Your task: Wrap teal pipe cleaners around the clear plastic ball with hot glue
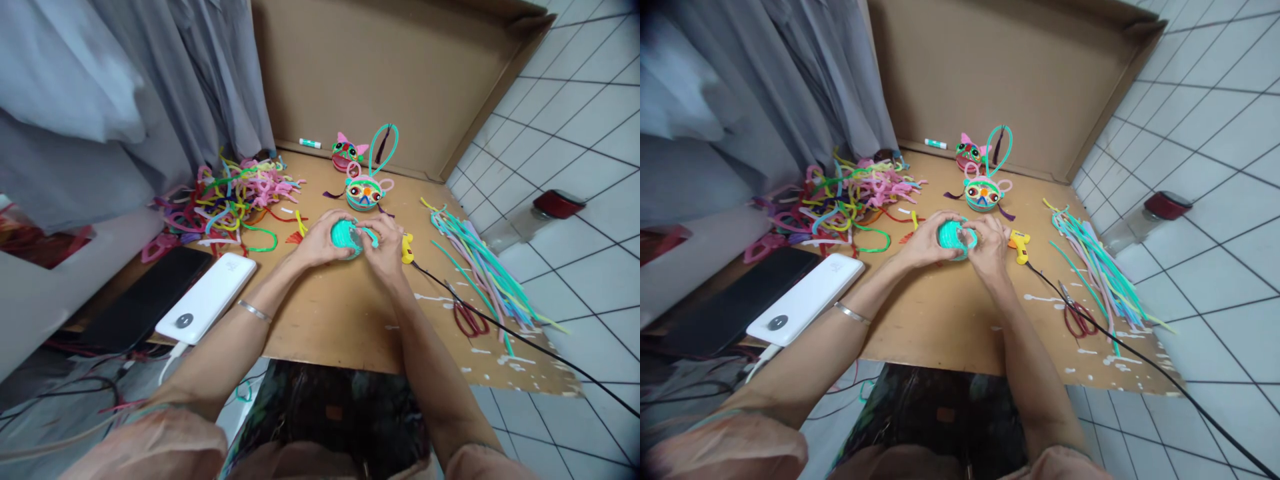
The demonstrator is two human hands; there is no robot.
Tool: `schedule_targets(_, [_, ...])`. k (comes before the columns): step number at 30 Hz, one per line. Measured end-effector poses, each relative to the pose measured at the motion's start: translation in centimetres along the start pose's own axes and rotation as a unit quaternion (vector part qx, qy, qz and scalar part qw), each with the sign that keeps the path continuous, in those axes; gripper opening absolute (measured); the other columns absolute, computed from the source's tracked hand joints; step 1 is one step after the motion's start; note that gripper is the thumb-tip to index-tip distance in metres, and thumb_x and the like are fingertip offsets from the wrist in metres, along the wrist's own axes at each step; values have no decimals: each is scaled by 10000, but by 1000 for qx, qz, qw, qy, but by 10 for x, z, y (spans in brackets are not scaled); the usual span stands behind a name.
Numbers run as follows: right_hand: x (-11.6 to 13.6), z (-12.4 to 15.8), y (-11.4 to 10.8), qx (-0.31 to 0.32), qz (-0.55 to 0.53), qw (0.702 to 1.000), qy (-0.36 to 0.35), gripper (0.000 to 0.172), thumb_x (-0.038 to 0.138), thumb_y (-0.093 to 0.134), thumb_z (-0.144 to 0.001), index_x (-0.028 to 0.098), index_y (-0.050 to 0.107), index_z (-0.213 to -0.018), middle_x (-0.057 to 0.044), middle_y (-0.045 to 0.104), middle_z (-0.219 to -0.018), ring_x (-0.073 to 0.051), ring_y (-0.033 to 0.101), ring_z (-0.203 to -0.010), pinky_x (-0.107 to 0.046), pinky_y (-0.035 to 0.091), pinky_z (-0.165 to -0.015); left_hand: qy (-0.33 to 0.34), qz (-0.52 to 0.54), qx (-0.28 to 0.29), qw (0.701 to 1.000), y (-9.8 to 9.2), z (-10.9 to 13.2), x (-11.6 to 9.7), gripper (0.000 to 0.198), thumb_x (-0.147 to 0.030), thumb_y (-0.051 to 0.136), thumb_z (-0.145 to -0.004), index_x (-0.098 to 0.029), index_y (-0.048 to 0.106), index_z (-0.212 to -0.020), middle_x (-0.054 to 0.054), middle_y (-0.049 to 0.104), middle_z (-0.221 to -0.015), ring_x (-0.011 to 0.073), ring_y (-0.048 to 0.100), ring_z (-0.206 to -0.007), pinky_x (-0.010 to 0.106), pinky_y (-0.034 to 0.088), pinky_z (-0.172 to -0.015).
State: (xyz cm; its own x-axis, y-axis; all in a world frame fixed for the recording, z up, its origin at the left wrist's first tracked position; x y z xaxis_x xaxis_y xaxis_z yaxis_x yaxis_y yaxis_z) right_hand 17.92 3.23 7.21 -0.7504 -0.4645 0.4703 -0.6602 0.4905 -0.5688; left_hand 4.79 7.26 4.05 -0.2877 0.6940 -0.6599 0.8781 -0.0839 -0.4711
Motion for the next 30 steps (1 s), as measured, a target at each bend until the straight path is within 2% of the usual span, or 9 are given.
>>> schedule_targets(11, [1, 2, 7, 28, 10, 999, 12, 180, 287, 564, -908, 247, 729, -851, -32, 683, -906, -226, 612, -929, -412, 372, -897, 1, -15, 4, 1000, -1, 2, -3, 565, -282, 775, -621, -201, 579, -1145, 78, 617, -1254, 275, 597, -1182, 439, 473, -1043])
schedule_targets(14, [1, 2, 9, 47, 11, 999, 7, 138, 237, 589, -864, 245, 727, -865, -33, 679, -931, -232, 610, -961, -413, 366, -901, 7, -11, 0, 1000, 0, 1, -1, 565, -276, 778, -615, -201, 579, -1138, 84, 617, -1249, 276, 597, -1186, 439, 470, -1047])
schedule_targets(18, [-3, 1, 8, 38, 15, 999, 21, 198, 159, 565, -808, 247, 726, -881, -32, 678, -939, -235, 605, -970, -415, 362, -894, 10, -3, 3, 1000, 2, 0, 1, 591, -271, 787, -597, -214, 574, -1145, 88, 610, -1254, 284, 592, -1196, 450, 462, -1057])
schedule_targets(24, [-8, 2, 3, 8, 7, 1000, 28, 193, 236, 533, -876, 233, 723, -912, -45, 677, -970, -236, 599, -982, -411, 367, -908, 7, 2, 2, 1000, 2, 1, -2, 597, -285, 781, -596, -205, 566, -1148, 88, 598, -1251, 284, 582, -1199, 444, 456, -1065])
schedule_targets(30, [-5, 5, 15, 45, 60, 997, 4, 210, 238, 536, -904, 265, 734, -967, -40, 681, -971, -237, 583, -982, -387, 361, -859, -15, -33, -14, 999, -1, 3, 0, 571, -314, 777, -616, -205, 572, -1137, 81, 613, -1204, 292, 582, -1172, 463, 460, -1048])
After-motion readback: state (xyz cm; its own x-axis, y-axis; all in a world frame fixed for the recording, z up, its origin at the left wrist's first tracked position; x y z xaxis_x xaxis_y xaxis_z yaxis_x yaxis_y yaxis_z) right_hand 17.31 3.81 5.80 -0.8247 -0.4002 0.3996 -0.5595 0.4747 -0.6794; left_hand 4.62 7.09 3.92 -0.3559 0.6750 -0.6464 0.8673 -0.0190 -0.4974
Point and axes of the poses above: each hand's wrist, its own z-axis away from the middle knuckle, its own y-axis out of the palm, x = y × z, the point moved 9 cm from there along -z, towards the middle knuckle
